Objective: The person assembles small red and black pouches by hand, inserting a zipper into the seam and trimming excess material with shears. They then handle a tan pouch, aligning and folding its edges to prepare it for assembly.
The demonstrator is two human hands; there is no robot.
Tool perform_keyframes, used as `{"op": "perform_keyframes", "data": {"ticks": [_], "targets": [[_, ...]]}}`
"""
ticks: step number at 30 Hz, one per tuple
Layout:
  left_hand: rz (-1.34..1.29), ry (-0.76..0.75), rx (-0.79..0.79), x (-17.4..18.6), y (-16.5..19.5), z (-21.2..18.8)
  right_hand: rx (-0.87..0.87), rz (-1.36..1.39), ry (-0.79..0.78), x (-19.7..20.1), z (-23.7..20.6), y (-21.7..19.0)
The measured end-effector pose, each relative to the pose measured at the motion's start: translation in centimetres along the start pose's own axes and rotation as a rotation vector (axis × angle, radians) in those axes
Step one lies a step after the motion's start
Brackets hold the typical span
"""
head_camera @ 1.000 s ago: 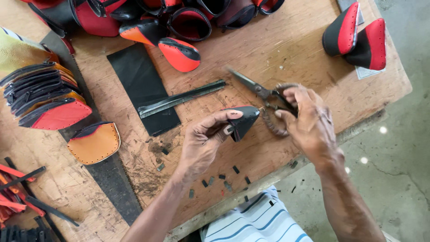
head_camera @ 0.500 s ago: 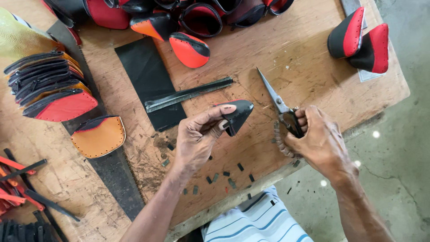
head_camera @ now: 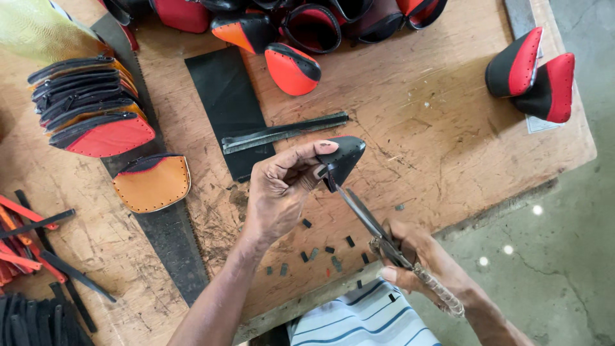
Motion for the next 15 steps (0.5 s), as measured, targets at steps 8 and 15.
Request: {"op": "perform_keyframes", "data": {"ticks": [8,15], "targets": [[-0.024,-0.042,0.049,0.1,0.4,-0.2,-0.103,-0.058,-0.002,-0.4,1.3,-1.3],[-0.072,-0.064,0.103,0.6,0.3,-0.4,-0.151,-0.023,0.075,-0.2,1.5,-0.9]]}}
Point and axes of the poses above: each hand's wrist, its own z-axis towards the middle knuckle, its own x-axis out of the back of the hand, y = z × x, the point moved 10 cm from there along z, towards the middle knuckle, and after that the axes turned 12 degrees about x, right-handed, at the moved point
